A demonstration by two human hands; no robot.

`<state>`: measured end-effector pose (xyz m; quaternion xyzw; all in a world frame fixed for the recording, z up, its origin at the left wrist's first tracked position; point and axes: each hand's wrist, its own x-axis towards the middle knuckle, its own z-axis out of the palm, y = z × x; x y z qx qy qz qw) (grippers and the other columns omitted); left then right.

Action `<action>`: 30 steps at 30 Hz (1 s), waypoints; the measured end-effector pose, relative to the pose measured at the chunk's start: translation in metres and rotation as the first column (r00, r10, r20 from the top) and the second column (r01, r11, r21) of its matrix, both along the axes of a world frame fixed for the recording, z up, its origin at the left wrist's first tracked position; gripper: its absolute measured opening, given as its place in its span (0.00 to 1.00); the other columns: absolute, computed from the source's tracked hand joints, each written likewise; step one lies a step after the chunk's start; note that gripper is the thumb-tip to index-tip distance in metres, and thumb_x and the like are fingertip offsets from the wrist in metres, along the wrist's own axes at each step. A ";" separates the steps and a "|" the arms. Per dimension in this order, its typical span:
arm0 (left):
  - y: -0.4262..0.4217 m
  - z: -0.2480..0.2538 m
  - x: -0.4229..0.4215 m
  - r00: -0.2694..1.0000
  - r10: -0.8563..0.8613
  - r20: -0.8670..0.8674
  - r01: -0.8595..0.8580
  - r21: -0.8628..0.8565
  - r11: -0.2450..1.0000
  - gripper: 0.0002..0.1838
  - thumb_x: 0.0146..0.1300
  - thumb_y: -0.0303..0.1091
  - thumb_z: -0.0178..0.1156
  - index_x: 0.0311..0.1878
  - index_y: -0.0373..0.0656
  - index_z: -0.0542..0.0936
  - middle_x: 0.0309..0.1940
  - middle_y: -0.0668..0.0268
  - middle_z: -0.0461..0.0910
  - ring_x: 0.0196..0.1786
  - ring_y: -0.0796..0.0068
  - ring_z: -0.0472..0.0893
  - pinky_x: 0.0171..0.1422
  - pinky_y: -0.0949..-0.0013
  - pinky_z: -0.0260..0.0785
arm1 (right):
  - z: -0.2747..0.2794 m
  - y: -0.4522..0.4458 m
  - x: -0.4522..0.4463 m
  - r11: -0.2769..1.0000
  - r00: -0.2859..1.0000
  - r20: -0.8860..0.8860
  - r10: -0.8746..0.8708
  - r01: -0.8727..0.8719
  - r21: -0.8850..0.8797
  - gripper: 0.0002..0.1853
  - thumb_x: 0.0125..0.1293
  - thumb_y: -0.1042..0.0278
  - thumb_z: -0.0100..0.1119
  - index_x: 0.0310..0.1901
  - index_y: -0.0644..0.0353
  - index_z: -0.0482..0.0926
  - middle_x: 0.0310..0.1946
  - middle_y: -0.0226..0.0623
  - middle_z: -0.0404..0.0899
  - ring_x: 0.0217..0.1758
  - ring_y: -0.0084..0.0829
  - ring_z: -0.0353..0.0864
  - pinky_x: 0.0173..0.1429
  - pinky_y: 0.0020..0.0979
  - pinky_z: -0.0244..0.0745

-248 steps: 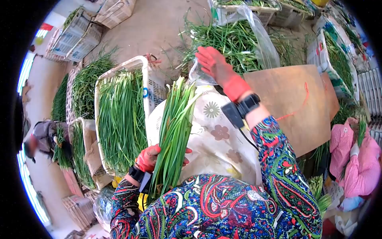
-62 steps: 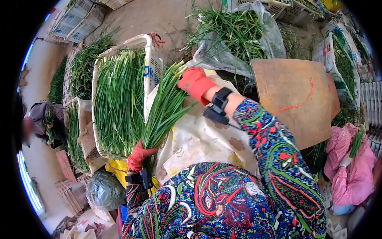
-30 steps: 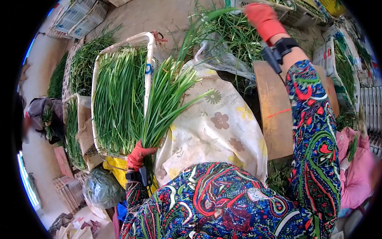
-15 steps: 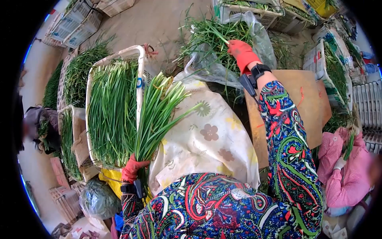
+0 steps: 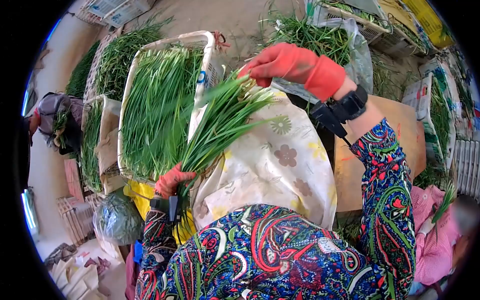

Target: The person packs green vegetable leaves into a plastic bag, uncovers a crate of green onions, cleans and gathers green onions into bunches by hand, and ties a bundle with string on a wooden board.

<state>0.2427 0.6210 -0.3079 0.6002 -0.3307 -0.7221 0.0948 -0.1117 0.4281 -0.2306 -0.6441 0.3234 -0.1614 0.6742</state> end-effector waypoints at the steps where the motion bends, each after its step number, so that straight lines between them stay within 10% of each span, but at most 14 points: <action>1: 0.003 -0.001 0.001 0.999 0.013 0.039 -0.014 0.012 1.000 0.21 0.51 0.36 0.61 0.49 0.40 0.72 0.28 0.69 0.75 0.24 0.81 0.69 0.27 0.78 0.61 | -0.003 0.000 0.006 0.999 0.997 -0.049 0.052 -0.051 0.009 0.12 0.60 0.68 0.53 0.43 0.63 0.78 0.24 0.27 0.76 0.27 0.17 0.72 0.35 0.20 0.68; 4: 0.018 -0.026 0.010 0.980 0.098 -0.172 -0.116 -0.095 0.989 0.27 0.55 0.57 0.53 0.45 0.43 0.73 0.25 0.72 0.73 0.24 0.81 0.68 0.27 0.79 0.60 | -0.027 -0.005 0.018 0.984 0.972 -0.156 0.178 -0.171 0.057 0.12 0.61 0.67 0.52 0.43 0.62 0.78 0.22 0.25 0.73 0.27 0.15 0.70 0.34 0.19 0.67; 11: 0.030 -0.032 0.004 0.934 0.268 -0.237 -0.277 -0.005 0.961 0.36 0.53 0.67 0.48 0.45 0.40 0.76 0.31 0.65 0.79 0.22 0.82 0.70 0.25 0.80 0.60 | -0.047 -0.015 0.024 0.996 0.957 -0.274 0.091 -0.088 0.024 0.12 0.60 0.63 0.53 0.41 0.59 0.79 0.19 0.26 0.74 0.23 0.16 0.70 0.31 0.20 0.67; 15: 0.009 -0.026 -0.004 0.879 -0.014 -0.477 -0.051 -0.122 0.991 0.29 0.51 0.51 0.59 0.50 0.38 0.72 0.38 0.61 0.79 0.24 0.81 0.72 0.26 0.80 0.62 | -0.038 -0.011 0.023 0.998 0.931 -0.363 0.040 -0.057 -0.037 0.12 0.59 0.63 0.53 0.39 0.59 0.80 0.19 0.27 0.75 0.24 0.17 0.71 0.31 0.20 0.68; 16: 0.009 -0.017 -0.012 0.940 0.071 -0.335 -0.122 -0.135 0.983 0.28 0.45 0.34 0.64 0.52 0.38 0.70 0.39 0.63 0.78 0.32 0.78 0.75 0.35 0.78 0.66 | -0.037 -0.009 0.024 0.998 0.925 -0.378 0.029 -0.049 -0.043 0.12 0.59 0.63 0.53 0.39 0.59 0.80 0.19 0.27 0.75 0.24 0.17 0.72 0.32 0.20 0.68; 22: 0.007 -0.018 -0.020 0.973 0.081 -0.218 -0.113 -0.138 0.984 0.30 0.40 0.21 0.64 0.52 0.37 0.70 0.41 0.66 0.76 0.42 0.77 0.74 0.49 0.75 0.65 | -0.045 -0.014 0.007 0.973 0.844 -0.521 -0.129 0.007 -0.229 0.12 0.59 0.62 0.51 0.35 0.60 0.80 0.26 0.32 0.79 0.31 0.23 0.78 0.40 0.23 0.71; 25: 0.013 -0.027 -0.015 0.973 0.097 -0.208 -0.125 -0.125 0.984 0.33 0.40 0.20 0.65 0.55 0.37 0.67 0.43 0.65 0.75 0.44 0.77 0.73 0.50 0.74 0.65 | -0.052 -0.046 -0.040 0.625 0.525 -0.723 -0.448 -0.395 -0.674 0.11 0.58 0.64 0.51 0.36 0.59 0.79 0.28 0.32 0.79 0.33 0.27 0.78 0.41 0.25 0.72; 27: 0.015 -0.030 -0.010 0.984 0.081 -0.156 -0.096 -0.091 0.991 0.37 0.40 0.24 0.67 0.58 0.36 0.64 0.47 0.65 0.73 0.48 0.75 0.72 0.55 0.72 0.62 | -0.056 -0.067 -0.065 0.770 0.443 -0.684 -0.580 0.024 -0.638 0.12 0.57 0.65 0.52 0.40 0.59 0.78 0.31 0.34 0.79 0.35 0.30 0.78 0.44 0.28 0.72; 30: 0.018 -0.031 -0.011 0.978 0.096 -0.185 -0.126 -0.159 0.979 0.38 0.41 0.27 0.68 0.58 0.36 0.63 0.48 0.64 0.73 0.49 0.74 0.71 0.56 0.71 0.62 | -0.041 -0.033 -0.031 0.757 0.782 -0.457 -0.424 0.029 -0.653 0.14 0.57 0.64 0.53 0.43 0.60 0.76 0.41 0.39 0.77 0.46 0.34 0.75 0.53 0.29 0.68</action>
